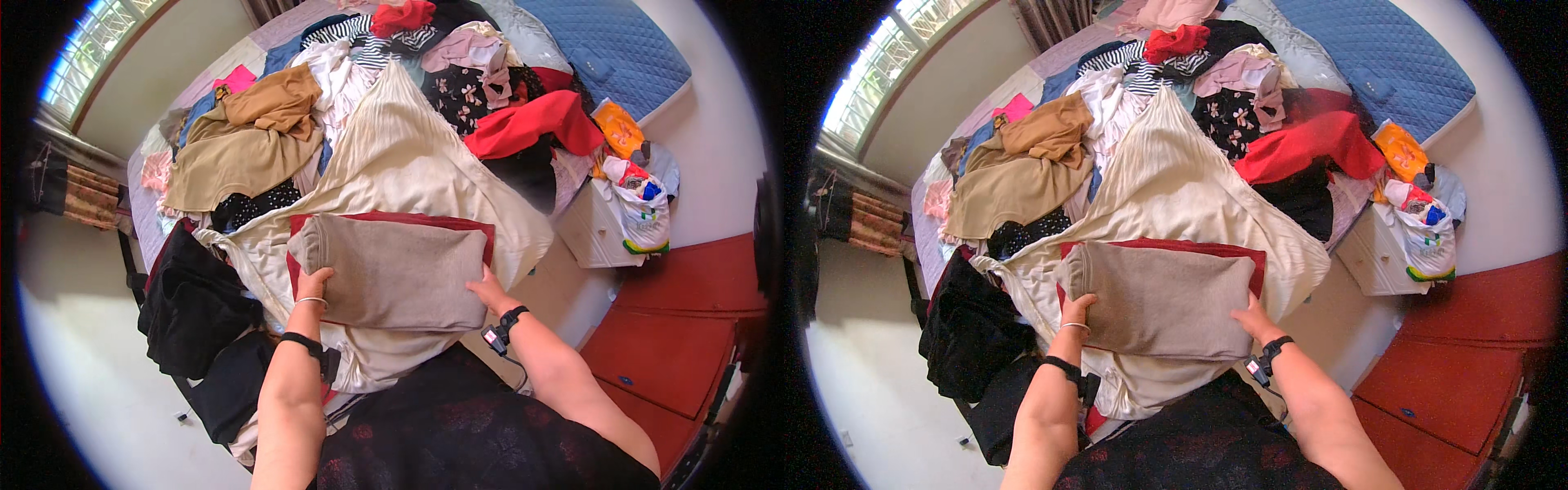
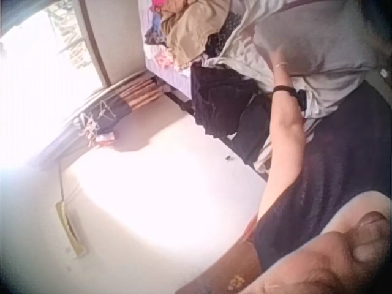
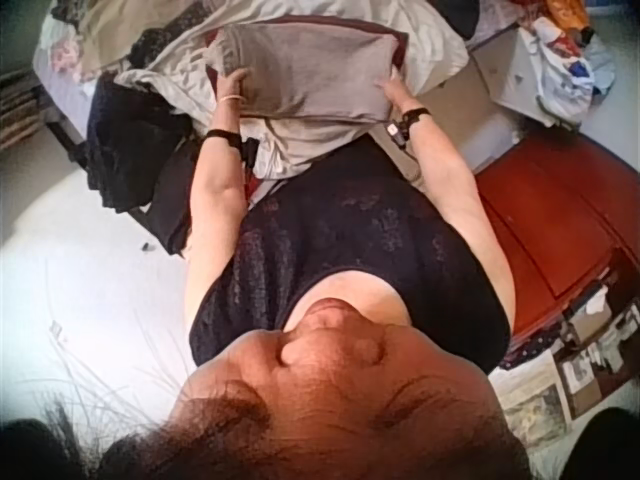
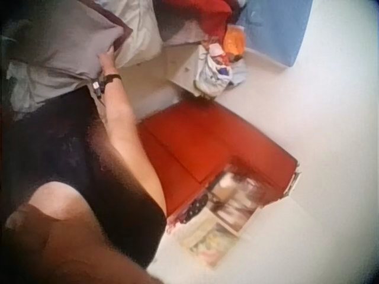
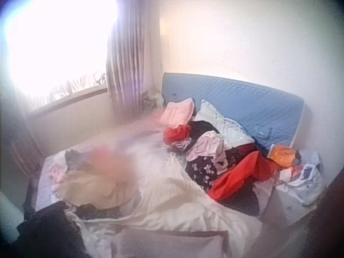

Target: Fold various items of clothing on a bed.

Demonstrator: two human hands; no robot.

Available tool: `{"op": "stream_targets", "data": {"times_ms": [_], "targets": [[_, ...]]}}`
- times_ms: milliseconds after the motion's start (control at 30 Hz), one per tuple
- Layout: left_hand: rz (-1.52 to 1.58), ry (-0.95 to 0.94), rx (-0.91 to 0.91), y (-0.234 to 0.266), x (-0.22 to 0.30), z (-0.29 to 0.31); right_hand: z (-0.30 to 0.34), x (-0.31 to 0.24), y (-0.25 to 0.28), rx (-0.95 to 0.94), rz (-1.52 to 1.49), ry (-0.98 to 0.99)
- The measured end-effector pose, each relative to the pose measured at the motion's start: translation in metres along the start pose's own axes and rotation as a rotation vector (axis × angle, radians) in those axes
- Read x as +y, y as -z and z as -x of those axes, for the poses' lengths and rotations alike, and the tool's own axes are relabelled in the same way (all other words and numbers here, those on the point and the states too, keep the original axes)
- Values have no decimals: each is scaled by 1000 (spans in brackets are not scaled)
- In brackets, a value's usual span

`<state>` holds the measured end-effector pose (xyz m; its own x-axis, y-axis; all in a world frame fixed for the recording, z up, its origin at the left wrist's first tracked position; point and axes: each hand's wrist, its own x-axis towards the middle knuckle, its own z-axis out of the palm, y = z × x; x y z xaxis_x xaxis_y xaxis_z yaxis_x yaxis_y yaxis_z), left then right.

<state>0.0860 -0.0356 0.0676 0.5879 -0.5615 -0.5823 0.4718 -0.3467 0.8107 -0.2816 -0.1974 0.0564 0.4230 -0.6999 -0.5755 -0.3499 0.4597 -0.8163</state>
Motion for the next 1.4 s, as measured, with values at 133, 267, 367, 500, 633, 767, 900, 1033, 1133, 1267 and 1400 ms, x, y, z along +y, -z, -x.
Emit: {"op": "stream_targets", "data": {"times_ms": [133, 267, 367, 500, 633, 767, 900, 1033, 1133, 1267, 1400], "targets": [[-15, -157, 11, 14, 33, 20, 14, -13, 9, 5, -86, 171], [-184, -201, 152, 39, 28, 18, 19, -6, 18, 55, -77, 163], [-650, -347, 506, 44, 1, 10, 15, 4, 17, 75, 11, 189], [-1037, -703, 427, 39, -23, 15, 14, 17, 3, 224, 723, 215], [-1539, -523, -56, 8, -54, 45, 16, 27, -17, -138, 1283, 500], [-1627, -291, -127, 14, -69, 68, 10, 31, -37, -356, 1522, 237], [-1546, -235, -118, 24, -68, 69, -3, 25, -42, -449, 1563, 142], [-1441, -306, -121, 34, -78, 83, -11, 26, -45, -534, 1606, 15], [-1383, -302, -158, 56, -107, 117, -1, 38, -51, -582, 1585, 77], [-1235, -170, -284, 102, -154, 168, 18, 42, -62, -580, 1617, 116], [-1045, -25, -304, 147, -186, 206, 33, 28, -85, -635, 1581, 7]]}}
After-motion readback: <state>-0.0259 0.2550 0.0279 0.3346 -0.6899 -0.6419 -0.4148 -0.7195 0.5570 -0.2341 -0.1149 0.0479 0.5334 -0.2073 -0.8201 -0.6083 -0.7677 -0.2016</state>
